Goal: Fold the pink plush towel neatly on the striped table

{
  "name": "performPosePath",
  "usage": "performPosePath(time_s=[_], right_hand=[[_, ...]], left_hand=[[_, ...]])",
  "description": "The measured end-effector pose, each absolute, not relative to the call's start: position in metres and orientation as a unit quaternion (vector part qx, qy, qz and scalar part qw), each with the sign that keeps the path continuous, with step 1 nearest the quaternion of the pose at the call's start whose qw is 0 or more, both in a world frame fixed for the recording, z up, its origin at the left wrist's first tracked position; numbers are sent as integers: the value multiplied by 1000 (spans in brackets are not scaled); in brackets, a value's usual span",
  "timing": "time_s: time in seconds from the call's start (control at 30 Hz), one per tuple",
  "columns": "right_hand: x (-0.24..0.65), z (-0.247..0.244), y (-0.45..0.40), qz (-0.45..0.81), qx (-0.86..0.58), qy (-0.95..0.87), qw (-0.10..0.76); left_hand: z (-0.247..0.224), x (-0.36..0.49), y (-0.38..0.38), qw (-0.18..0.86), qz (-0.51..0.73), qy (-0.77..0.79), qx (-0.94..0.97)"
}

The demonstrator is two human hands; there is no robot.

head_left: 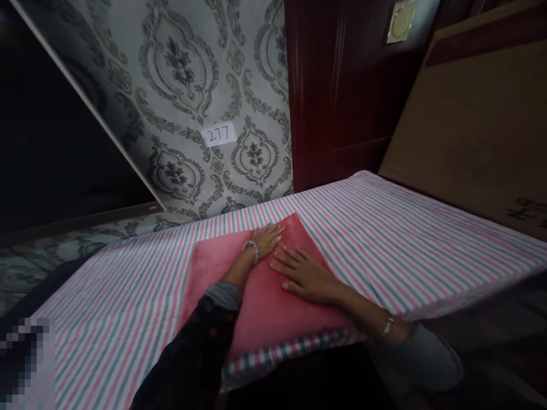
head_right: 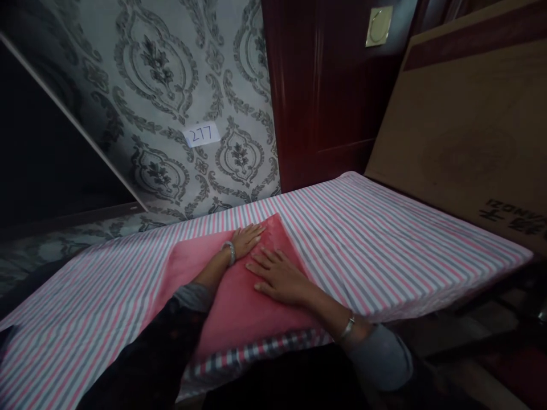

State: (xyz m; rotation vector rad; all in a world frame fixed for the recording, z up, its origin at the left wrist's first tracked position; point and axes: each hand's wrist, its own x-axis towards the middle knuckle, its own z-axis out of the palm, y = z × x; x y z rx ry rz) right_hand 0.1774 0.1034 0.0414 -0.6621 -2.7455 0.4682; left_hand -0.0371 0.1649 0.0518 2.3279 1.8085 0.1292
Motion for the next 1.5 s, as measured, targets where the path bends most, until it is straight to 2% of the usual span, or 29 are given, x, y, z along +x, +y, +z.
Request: performPosePath(time_s=[0.4, 0.5, 0.6, 0.73, 0.87, 1.07, 1.3, 1.5], right_hand=[[253, 17, 10, 178, -184, -955, 148], [256, 31, 31, 197, -201, -937, 206], [243, 50, 72, 187, -232, -907, 298], [205, 69, 134, 191, -192, -903, 334], [171, 68, 178, 187, -152, -922, 302], [162, 32, 204, 196, -178, -930, 253], [176, 20, 196, 220, -180, -933, 218], [224, 17, 126, 227, -169, -945, 165]], left_hand=[[58, -27, 160, 98, 53, 619, 777], [65, -30, 164, 127, 64, 619, 773], [83, -39, 171, 206, 120, 597, 766], [112, -42, 187, 259, 184, 572, 756], [113, -29, 205, 306, 200, 536, 761], [69, -14, 222, 468, 194, 490, 709], [61, -15, 222, 403, 169, 505, 744], [55, -19, 227, 371, 172, 487, 772]])
